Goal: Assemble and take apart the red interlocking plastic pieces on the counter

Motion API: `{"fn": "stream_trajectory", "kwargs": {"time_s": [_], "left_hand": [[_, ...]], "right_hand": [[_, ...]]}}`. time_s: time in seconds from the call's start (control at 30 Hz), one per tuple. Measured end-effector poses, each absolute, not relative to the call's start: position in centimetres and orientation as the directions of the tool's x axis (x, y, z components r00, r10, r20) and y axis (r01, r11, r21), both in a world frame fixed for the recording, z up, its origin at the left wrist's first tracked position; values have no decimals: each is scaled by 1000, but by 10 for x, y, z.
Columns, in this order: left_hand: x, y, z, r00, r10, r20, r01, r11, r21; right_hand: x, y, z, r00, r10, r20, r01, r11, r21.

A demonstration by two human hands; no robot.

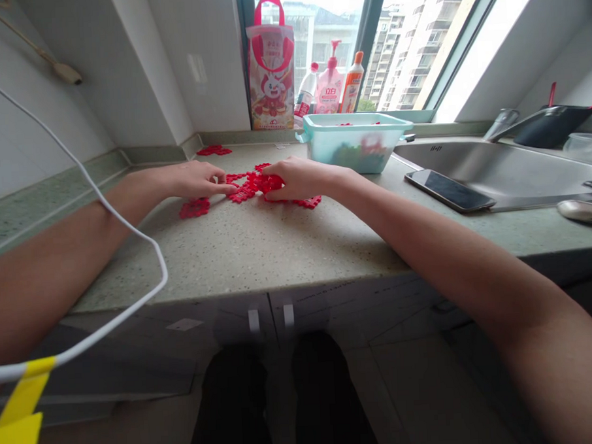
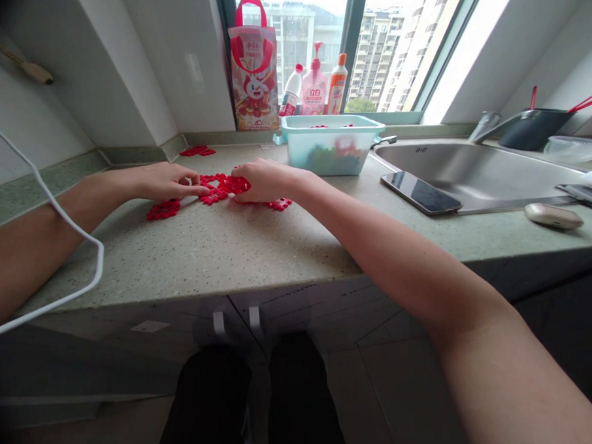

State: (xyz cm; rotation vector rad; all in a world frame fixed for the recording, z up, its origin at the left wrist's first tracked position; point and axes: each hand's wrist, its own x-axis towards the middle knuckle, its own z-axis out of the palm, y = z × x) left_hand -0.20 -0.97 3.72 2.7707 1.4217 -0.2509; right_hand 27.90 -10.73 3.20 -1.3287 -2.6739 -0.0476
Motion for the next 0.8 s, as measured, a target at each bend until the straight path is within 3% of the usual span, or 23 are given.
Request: {"fn": "stream_trajectory", "kwargs": {"time_s": [0.8], "left_hand": [[-2, -12, 39, 593, 792, -146, 795, -604, -49]], "right_hand": [[278, -110, 33, -581, 798, 157, 803, 594, -50]]}}
